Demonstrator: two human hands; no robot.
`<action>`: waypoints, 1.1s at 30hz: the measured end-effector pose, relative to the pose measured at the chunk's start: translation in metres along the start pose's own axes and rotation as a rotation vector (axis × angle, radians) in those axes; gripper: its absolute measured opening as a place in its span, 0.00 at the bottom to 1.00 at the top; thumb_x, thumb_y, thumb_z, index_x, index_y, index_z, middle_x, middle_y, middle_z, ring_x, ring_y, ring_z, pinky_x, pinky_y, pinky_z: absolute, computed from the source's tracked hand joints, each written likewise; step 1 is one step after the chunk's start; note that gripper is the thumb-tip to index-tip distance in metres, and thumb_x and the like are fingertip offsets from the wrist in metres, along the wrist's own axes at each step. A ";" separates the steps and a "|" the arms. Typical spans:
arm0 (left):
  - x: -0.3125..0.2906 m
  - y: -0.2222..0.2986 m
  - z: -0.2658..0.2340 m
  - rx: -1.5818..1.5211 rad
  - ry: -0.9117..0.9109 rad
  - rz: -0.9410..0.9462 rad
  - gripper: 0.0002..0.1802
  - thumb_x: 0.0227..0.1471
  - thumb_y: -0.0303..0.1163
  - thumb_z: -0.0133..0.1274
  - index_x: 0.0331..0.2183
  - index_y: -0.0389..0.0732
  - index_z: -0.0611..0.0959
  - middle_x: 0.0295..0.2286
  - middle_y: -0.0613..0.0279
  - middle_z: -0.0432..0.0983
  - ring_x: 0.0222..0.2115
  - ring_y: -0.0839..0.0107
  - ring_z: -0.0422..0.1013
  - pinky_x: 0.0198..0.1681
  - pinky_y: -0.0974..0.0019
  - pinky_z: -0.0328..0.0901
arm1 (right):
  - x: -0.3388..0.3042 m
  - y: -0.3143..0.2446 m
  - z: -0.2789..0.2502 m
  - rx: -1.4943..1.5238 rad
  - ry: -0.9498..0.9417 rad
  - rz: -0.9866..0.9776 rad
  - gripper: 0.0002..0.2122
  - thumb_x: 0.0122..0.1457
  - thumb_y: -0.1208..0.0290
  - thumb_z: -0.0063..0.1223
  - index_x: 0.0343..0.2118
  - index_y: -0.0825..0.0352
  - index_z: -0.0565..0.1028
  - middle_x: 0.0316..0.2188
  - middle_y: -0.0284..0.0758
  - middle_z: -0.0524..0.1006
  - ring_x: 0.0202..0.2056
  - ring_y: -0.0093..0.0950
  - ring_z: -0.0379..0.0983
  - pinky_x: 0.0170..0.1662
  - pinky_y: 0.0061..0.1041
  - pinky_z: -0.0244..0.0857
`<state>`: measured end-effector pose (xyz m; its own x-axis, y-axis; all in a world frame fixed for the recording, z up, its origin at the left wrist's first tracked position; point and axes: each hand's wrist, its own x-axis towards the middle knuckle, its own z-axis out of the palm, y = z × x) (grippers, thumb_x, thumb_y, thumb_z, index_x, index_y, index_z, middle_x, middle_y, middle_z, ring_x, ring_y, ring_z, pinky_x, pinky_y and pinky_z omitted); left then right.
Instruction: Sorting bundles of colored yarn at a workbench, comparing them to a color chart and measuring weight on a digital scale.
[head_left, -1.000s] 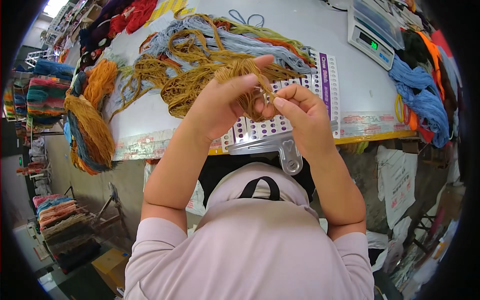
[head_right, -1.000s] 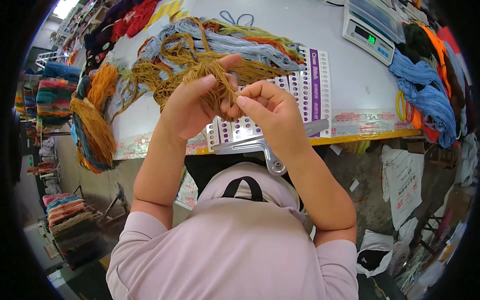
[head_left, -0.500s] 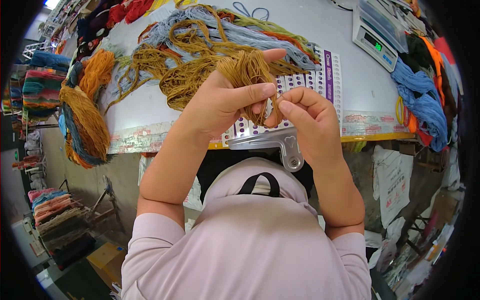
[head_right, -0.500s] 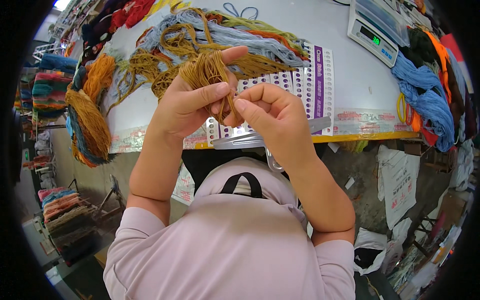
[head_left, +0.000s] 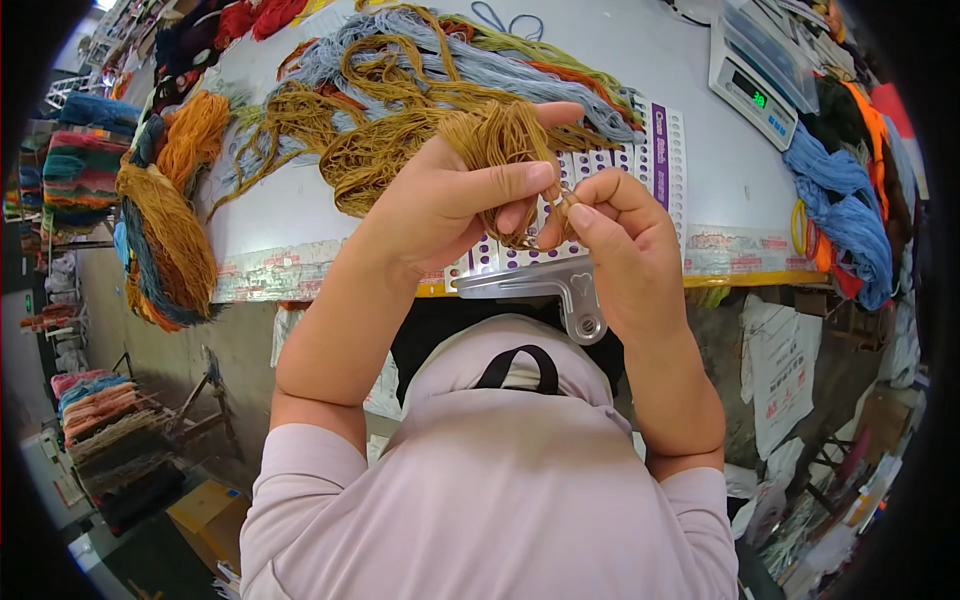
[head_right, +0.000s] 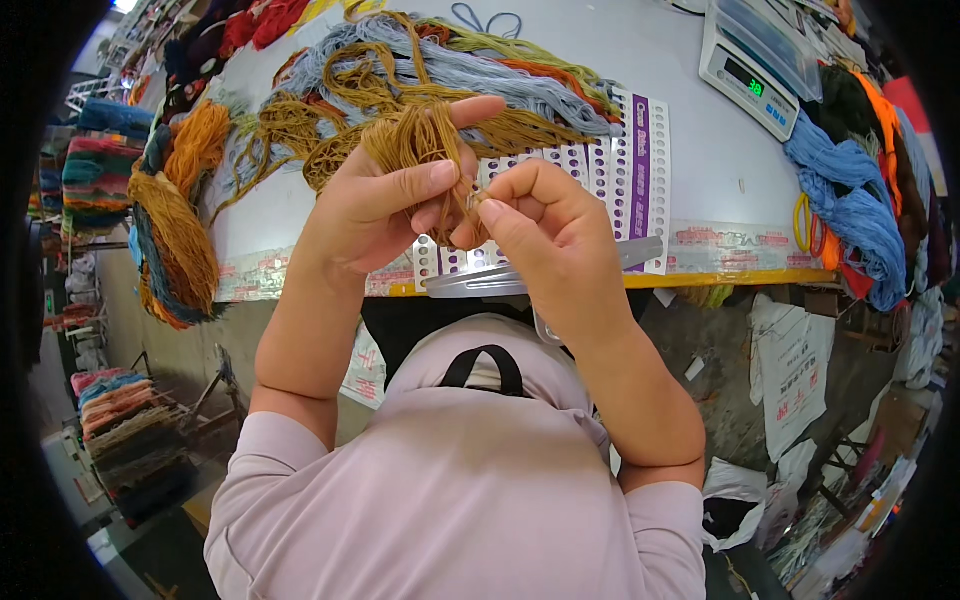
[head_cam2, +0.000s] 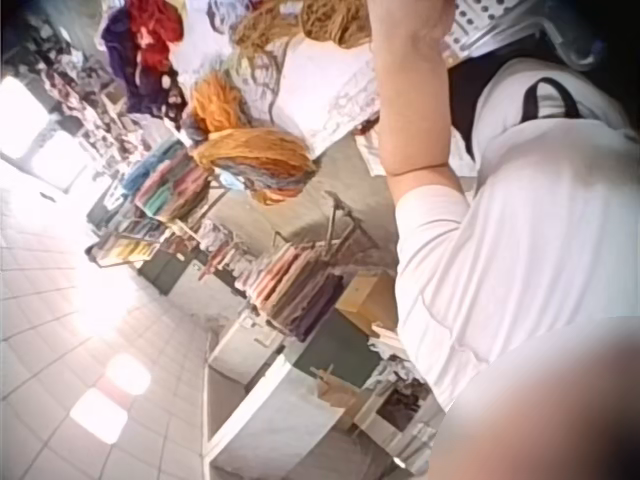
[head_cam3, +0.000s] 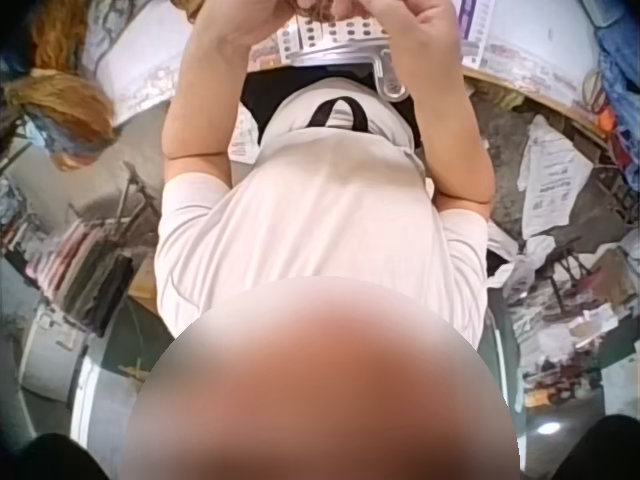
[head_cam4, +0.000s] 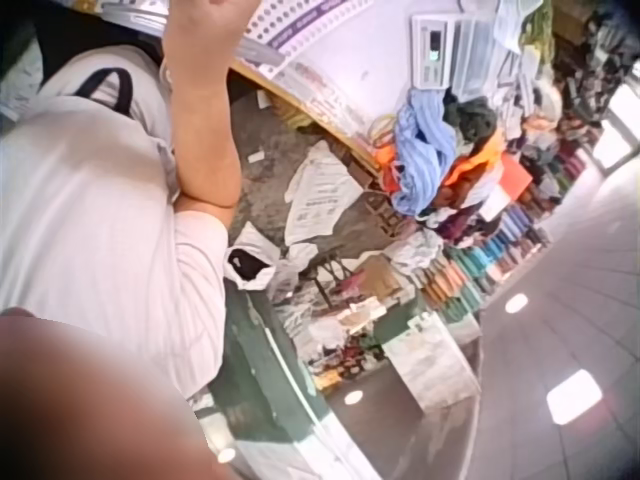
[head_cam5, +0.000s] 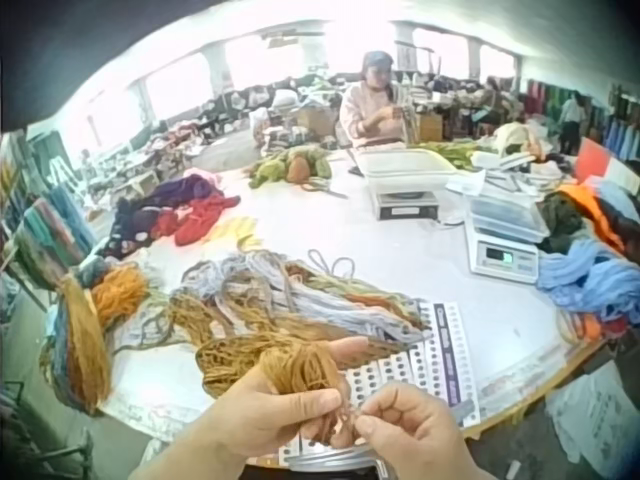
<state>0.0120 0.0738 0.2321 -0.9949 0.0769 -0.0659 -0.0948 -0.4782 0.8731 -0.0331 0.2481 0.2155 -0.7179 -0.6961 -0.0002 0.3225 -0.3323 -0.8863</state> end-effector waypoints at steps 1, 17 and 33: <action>0.000 0.001 0.001 -0.022 0.009 -0.004 0.31 0.52 0.28 0.52 0.55 0.30 0.64 0.26 0.65 0.71 0.19 0.85 0.62 0.23 0.79 0.58 | 0.000 0.000 0.000 0.014 0.001 0.003 0.03 0.58 0.76 0.44 0.32 0.69 0.69 0.27 0.37 0.75 0.30 0.24 0.73 0.39 0.24 0.66; 0.001 -0.001 0.001 -0.037 0.090 -0.017 0.26 0.53 0.30 0.52 0.52 0.31 0.69 0.24 0.67 0.72 0.18 0.84 0.62 0.23 0.76 0.59 | 0.004 -0.002 0.005 -0.073 0.057 0.080 0.08 0.56 0.76 0.49 0.38 0.72 0.71 0.29 0.34 0.76 0.32 0.20 0.70 0.39 0.19 0.62; -0.006 0.003 0.005 -0.053 0.113 0.019 0.27 0.61 0.44 0.35 0.51 0.33 0.70 0.33 0.63 0.74 0.24 0.80 0.67 0.30 0.72 0.65 | 0.012 0.009 0.019 0.130 0.128 0.085 0.12 0.54 0.79 0.54 0.42 0.75 0.73 0.31 0.34 0.78 0.32 0.20 0.74 0.41 0.19 0.68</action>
<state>0.0178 0.0764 0.2376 -0.9939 -0.0305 -0.1060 -0.0743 -0.5249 0.8479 -0.0273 0.2252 0.2165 -0.7545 -0.6415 -0.1389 0.4566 -0.3610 -0.8131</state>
